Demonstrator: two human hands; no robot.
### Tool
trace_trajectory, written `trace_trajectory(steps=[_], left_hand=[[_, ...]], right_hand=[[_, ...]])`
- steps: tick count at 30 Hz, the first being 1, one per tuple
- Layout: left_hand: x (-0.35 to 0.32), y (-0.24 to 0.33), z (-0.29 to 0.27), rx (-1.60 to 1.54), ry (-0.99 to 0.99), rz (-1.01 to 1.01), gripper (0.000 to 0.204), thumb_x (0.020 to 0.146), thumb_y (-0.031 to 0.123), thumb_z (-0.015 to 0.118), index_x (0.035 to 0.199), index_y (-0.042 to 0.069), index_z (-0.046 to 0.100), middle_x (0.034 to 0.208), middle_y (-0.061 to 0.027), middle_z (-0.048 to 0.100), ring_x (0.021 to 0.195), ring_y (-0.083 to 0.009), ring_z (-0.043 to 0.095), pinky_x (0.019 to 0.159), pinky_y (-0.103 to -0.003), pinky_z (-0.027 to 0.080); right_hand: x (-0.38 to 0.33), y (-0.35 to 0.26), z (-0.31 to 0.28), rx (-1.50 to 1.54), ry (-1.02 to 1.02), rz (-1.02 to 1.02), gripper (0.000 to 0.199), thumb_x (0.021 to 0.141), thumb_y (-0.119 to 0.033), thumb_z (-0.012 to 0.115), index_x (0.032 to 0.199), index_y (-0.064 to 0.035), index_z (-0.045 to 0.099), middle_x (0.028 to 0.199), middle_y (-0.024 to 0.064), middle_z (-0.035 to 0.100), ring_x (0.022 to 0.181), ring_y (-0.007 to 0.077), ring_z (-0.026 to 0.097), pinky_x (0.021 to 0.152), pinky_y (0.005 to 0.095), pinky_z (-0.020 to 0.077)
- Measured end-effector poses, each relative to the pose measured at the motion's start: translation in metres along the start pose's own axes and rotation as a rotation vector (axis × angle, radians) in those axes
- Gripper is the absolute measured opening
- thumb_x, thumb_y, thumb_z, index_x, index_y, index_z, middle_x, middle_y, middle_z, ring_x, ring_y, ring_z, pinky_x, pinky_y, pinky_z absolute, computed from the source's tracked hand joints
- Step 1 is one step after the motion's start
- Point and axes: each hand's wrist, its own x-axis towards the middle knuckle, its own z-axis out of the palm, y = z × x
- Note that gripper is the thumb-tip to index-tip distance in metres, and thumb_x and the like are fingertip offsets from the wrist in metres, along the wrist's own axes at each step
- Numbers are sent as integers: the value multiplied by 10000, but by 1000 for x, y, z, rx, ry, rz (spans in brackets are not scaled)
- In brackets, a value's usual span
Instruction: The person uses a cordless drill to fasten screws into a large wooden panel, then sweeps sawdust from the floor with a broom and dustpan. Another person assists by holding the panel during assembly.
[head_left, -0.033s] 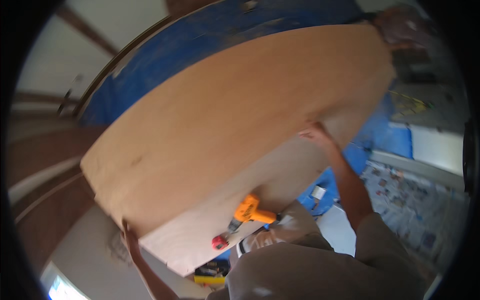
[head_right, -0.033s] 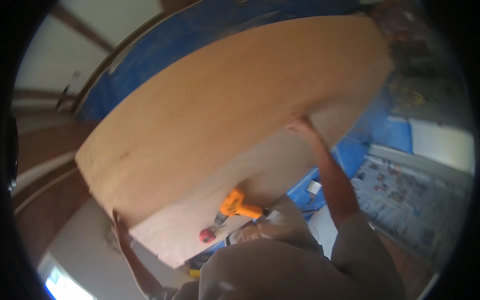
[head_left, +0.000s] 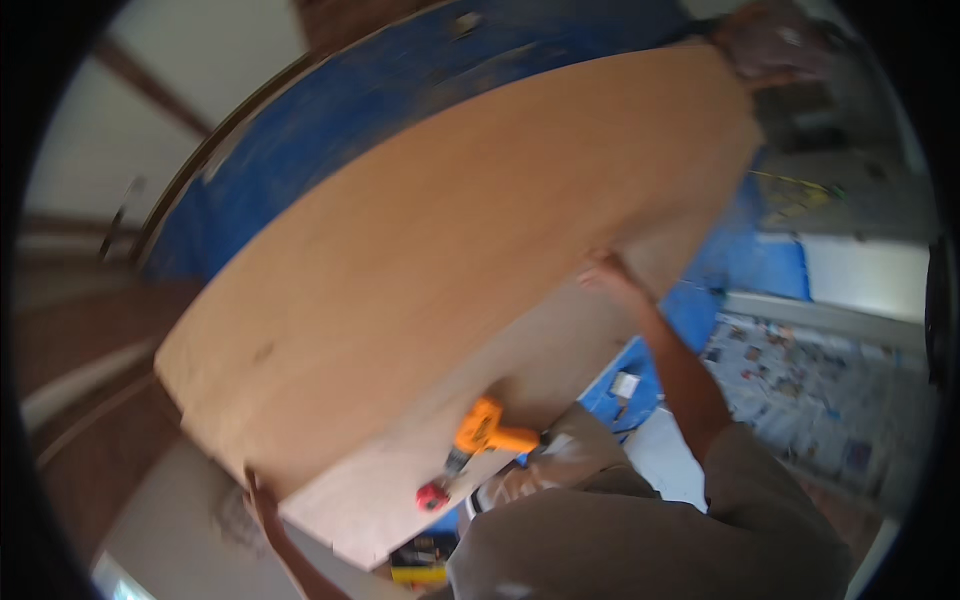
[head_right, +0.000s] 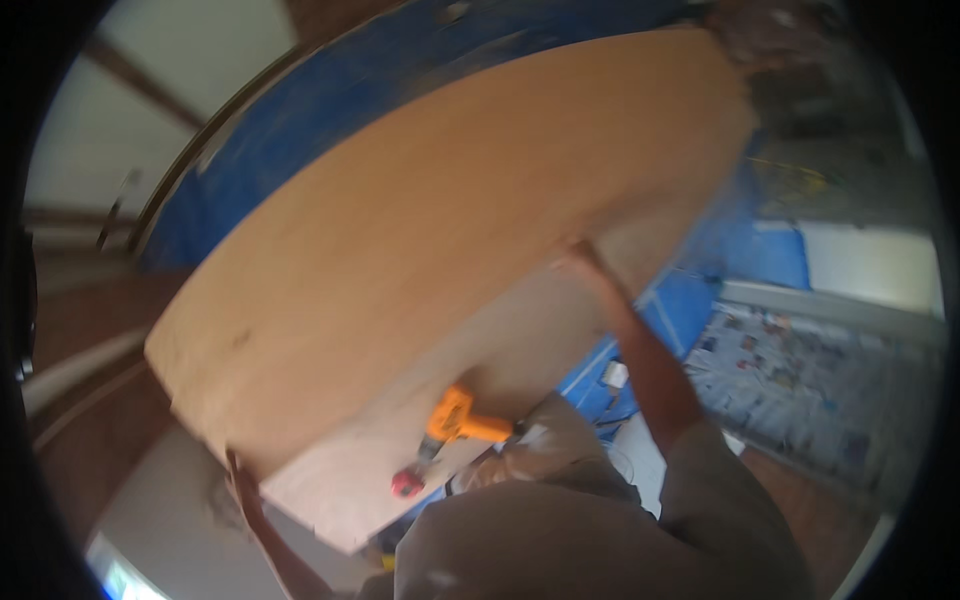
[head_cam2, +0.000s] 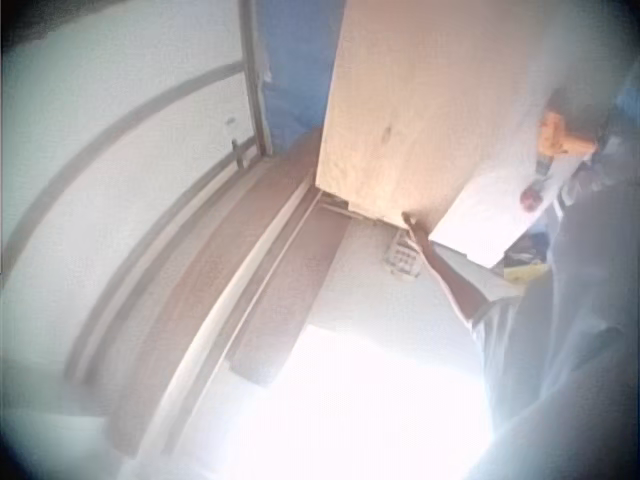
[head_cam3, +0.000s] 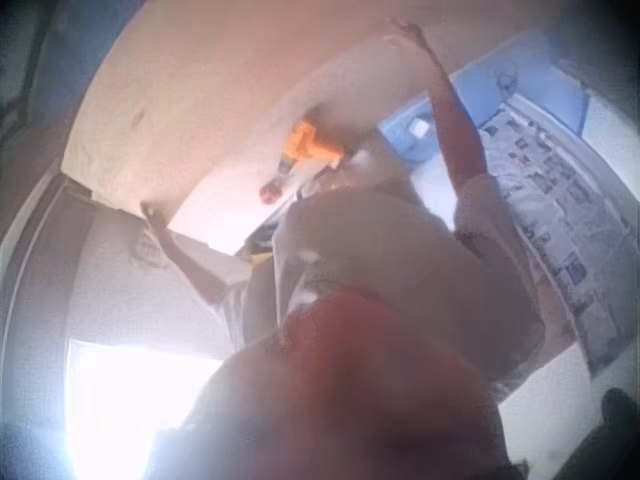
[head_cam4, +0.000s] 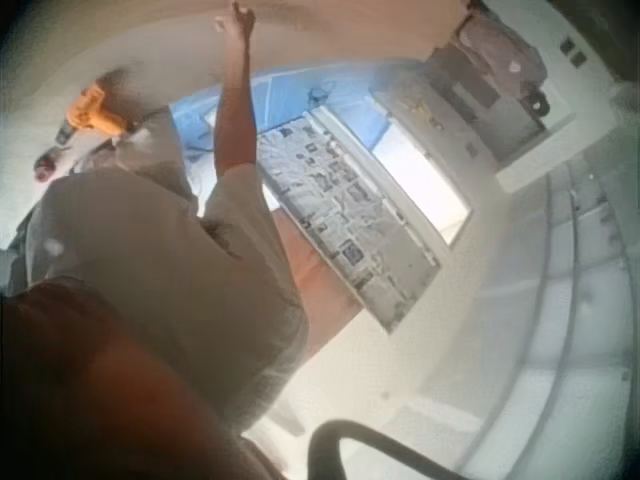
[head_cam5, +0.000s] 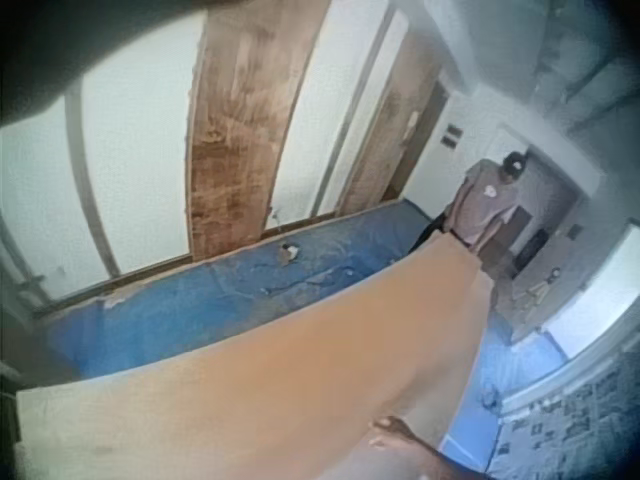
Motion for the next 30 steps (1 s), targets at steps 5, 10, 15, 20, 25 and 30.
trace_trajectory(steps=[5, 10, 15, 20, 25, 30], left_hand=[[-48, -46, 18, 162, -28, 132, 520, 914, 557, 661, 694, 96, 563, 583, 14, 448, 491, -99, 396, 438, -315, 309], [-81, -65, 43, 216, -25, 195, 519, 921, 548, 655, 685, 95, 563, 582, 9, 459, 489, -101, 414, 433, -308, 315], [-103, -79, 58, 243, -50, 258, 518, 928, 539, 648, 676, 94, 563, 581, 4, 471, 487, -103, 432, 427, -302, 321], [-108, -86, 54, 270, -48, 303, 519, 934, 531, 641, 667, 94, 563, 580, -1, 482, 485, -105, 450, 422, -295, 327], [-113, -93, 59, 291, 5, 349, 520, 941, 522, 635, 657, 93, 563, 579, -6, 493, 484, -106, 468, 417, -289, 333], [-149, -118, 96, 355, 169, 576, 521, 948, 514, 628, 648, 92, 564, 577, -10, 504, 482, -108, 486, 411, -282, 339]], right_hand=[[-80, 97, -43, -548, 407, -240, 783, 894, -473, 716, 1468, -34, 415, 953, 196, 702, 864, 297, 693, 738, 406, 552], [-178, 178, -45, -534, 259, -117, 790, 890, -509, 687, 1436, -2, 426, 1126, 257, 664, 1078, 413, 636, 913, 465, 512], [-258, 234, -47, -539, 100, -47, 818, 890, -507, 667, 1463, 5, 386, 1228, 294, 632, 1177, 439, 600, 997, 471, 485], [-293, 281, -68, -563, 57, 54, 822, 879, -493, 677, 1472, -3, 387, 1317, 279, 591, 1231, 421, 571, 1041, 457, 462], [-299, 307, -102, -544, 54, 94, 807, 871, -484, 689, 1460, -7, 415, 1357, 269, 568, 1270, 405, 545, 1065, 448, 444], [-286, 329, -140, -376, 43, 5, 764, 875, -481, 692, 1435, -15, 462, 1390, 237, 555, 1276, 390, 542, 1071, 444, 439]])
